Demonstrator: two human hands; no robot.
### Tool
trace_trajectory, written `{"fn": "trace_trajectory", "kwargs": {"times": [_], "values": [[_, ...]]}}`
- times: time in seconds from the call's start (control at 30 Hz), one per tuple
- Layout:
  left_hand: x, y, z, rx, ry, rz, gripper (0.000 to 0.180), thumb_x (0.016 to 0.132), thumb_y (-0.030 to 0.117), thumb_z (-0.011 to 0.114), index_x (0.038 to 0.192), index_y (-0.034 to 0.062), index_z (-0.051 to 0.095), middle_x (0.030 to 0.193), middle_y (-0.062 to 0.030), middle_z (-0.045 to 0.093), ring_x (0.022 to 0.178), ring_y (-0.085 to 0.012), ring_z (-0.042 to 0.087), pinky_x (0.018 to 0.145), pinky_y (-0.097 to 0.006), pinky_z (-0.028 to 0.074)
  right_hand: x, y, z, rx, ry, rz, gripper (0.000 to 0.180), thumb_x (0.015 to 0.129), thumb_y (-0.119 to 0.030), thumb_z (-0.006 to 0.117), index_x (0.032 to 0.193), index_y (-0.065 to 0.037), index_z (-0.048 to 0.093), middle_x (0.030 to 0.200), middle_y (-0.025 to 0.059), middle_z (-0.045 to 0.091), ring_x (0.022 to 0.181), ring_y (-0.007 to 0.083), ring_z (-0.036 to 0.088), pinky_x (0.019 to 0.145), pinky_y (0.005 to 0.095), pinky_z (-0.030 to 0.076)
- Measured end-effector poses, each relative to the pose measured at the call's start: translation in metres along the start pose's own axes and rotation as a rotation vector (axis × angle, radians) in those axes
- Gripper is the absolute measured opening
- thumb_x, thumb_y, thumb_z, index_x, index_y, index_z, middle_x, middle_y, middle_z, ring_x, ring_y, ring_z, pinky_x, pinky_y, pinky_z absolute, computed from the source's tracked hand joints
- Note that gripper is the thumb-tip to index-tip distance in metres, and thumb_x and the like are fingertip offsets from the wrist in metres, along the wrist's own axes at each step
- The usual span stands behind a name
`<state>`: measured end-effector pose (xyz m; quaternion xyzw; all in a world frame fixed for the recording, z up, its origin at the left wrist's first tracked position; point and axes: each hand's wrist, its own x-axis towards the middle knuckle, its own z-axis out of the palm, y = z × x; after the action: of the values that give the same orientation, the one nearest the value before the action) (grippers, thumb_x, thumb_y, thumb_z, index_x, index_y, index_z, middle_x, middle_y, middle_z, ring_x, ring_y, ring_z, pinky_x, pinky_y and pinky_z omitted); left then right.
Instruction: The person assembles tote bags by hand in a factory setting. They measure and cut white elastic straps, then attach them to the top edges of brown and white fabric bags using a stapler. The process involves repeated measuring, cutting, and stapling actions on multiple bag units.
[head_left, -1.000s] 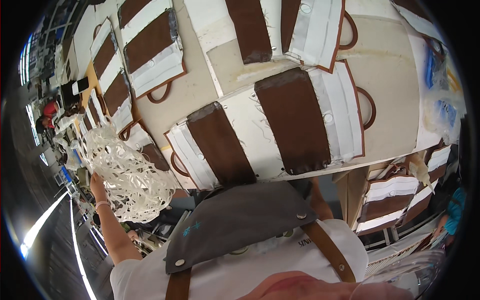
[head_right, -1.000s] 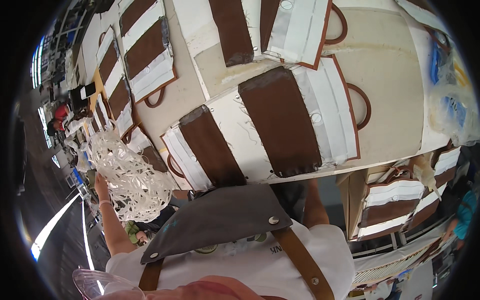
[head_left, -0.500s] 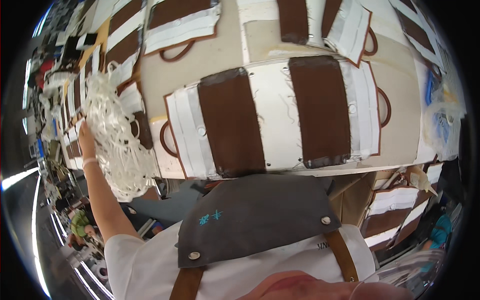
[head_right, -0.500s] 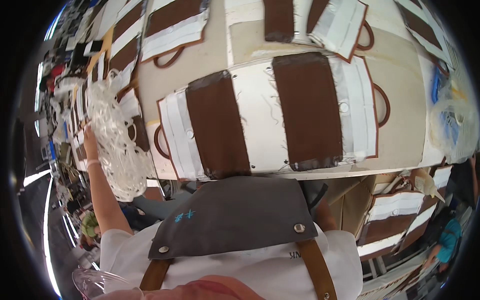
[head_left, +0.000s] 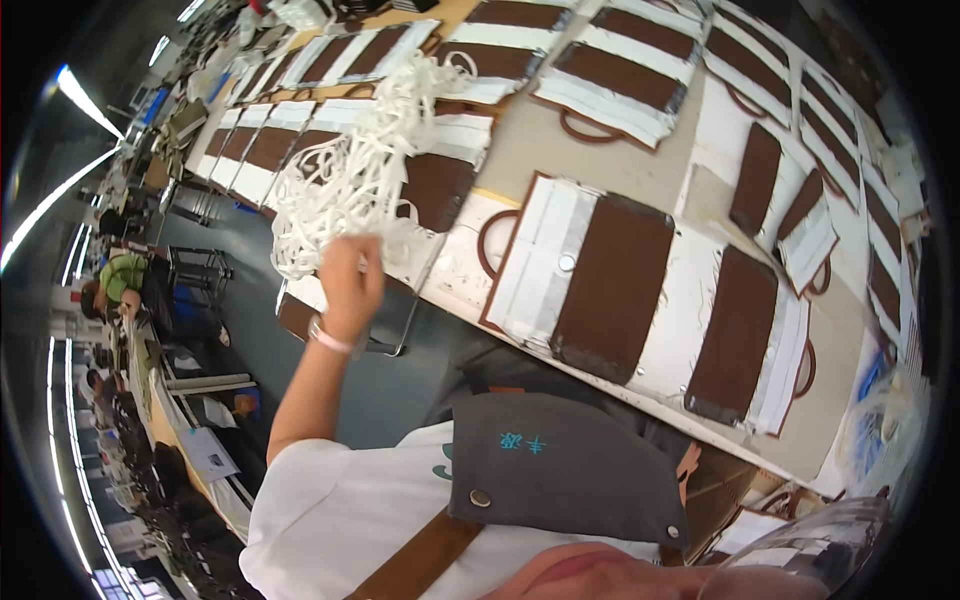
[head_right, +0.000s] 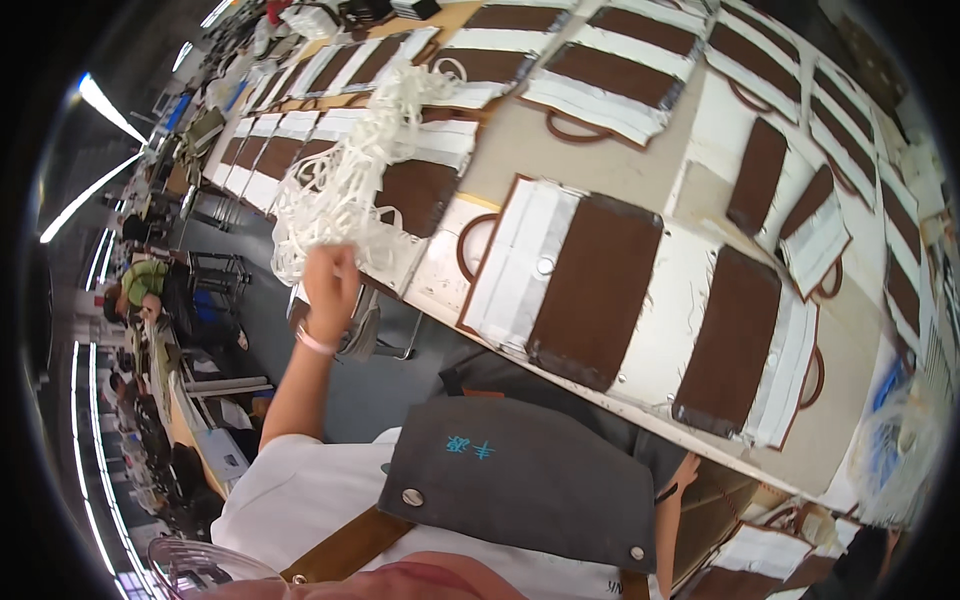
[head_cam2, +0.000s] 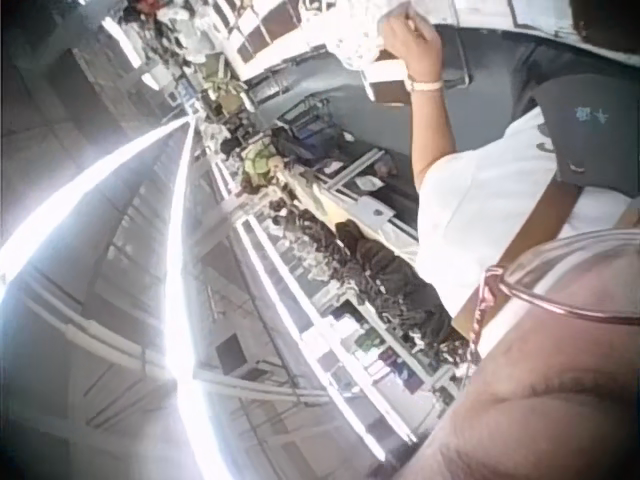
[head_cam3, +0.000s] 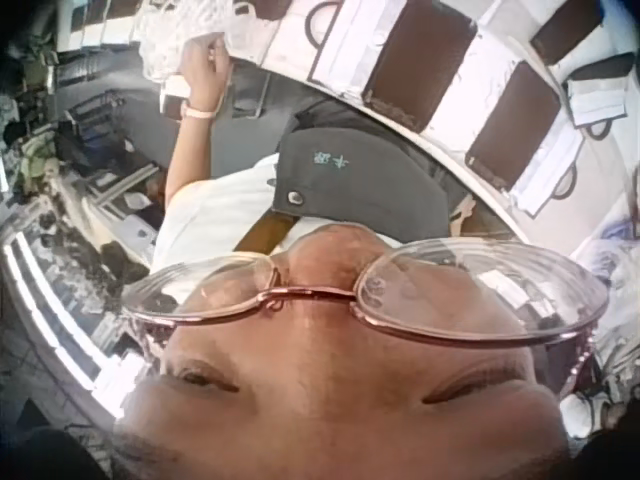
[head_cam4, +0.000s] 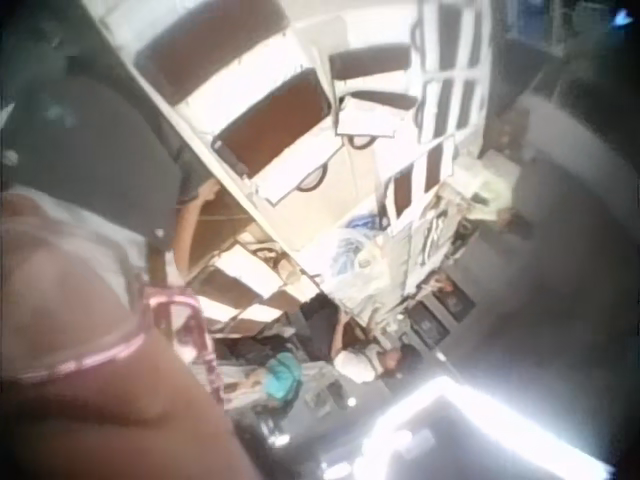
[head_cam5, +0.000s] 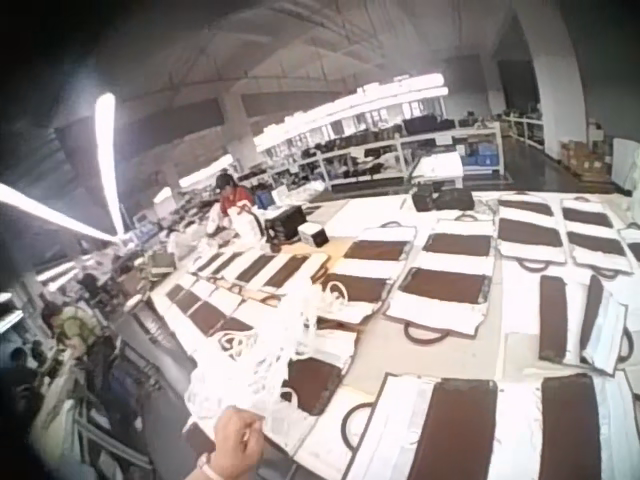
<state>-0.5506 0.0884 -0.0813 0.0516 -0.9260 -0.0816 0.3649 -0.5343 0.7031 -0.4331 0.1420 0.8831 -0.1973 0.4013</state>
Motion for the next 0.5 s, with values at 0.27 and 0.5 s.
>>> {"fn": "trace_trajectory", "kwargs": {"times": [0.27, 0.5], "values": [[-0.135, 0.061, 0.057, -0.321, -0.649, -0.114, 0.029, 0.083, 0.033, 0.067, 0.088, 0.0043, 0.064, 0.082, -0.0142, 0.061, 0.075, -0.0332, 0.061, 0.069, -0.042, 0.050, -0.012, -0.027, -0.048, -0.178, -0.044, -0.139, 0.018, 0.085, -0.018, 0.057, 0.091, -0.002, 0.064, 0.081, 0.0200, 0.063, 0.079, 0.0366, 0.062, 0.067, 0.0440, 0.048], [-0.151, 0.033, 0.128, -0.193, -1.090, -0.576, 0.067, 0.083, 0.061, 0.058, 0.105, -0.0017, 0.063, 0.104, -0.0268, 0.064, 0.095, -0.0368, 0.064, 0.079, -0.044, 0.052, -0.032, -0.047, -0.082, -0.291, -0.099, -0.257, 0.018, 0.085, -0.018, 0.058, 0.089, -0.002, 0.064, 0.081, 0.0210, 0.062, 0.081, 0.0377, 0.061, 0.068, 0.0444, 0.047]]}}
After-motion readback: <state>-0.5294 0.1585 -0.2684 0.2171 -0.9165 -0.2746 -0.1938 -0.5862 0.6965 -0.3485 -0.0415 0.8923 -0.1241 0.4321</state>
